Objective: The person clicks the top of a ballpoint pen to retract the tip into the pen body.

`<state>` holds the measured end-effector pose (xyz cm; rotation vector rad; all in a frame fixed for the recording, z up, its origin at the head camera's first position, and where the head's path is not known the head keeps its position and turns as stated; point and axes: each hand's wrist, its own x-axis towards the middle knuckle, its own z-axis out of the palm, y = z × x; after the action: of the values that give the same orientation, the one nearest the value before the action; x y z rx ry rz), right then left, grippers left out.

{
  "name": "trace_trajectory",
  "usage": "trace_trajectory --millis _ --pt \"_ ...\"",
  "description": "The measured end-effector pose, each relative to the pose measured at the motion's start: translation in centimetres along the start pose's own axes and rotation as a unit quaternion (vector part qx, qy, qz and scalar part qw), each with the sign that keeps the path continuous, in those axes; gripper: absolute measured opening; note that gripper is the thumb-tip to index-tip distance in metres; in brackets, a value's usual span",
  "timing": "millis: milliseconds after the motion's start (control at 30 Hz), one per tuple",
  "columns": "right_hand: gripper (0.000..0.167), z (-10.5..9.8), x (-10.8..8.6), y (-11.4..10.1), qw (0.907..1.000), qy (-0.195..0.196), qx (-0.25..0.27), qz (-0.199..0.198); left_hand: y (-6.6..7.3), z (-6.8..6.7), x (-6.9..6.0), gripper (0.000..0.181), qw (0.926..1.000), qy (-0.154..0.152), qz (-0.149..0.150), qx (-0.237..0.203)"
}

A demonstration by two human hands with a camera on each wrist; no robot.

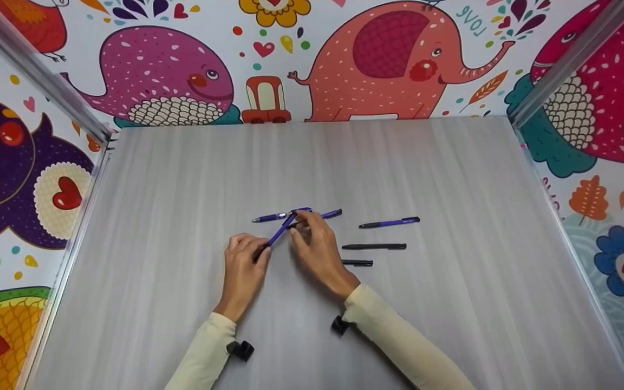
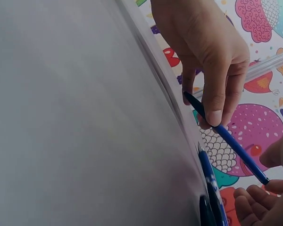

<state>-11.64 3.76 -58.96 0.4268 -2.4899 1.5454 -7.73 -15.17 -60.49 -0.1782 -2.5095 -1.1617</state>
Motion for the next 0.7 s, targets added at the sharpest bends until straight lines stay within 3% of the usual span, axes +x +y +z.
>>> trace_trajectory --millis 233,433,700 --pt "0.039 -2.2 -0.4 1.1 0.9972 0.032 0.023 -0.064 1.3 1.9 0.8 0.015 0.9995 0.0 0.016 -0.026" --pt "0.041 -4.0 -0.5 1.6 0.9949 0.049 0.032 -0.082 2.6 3.2 1.5 0.013 0.9984 -0.01 0.028 -0.048" --pt "0.042 -5.6 0.1 1.7 0.9926 0.044 0.019 -0.112 3.7 4.2 2.4 0.016 0.9977 -0.027 0.006 -0.062"
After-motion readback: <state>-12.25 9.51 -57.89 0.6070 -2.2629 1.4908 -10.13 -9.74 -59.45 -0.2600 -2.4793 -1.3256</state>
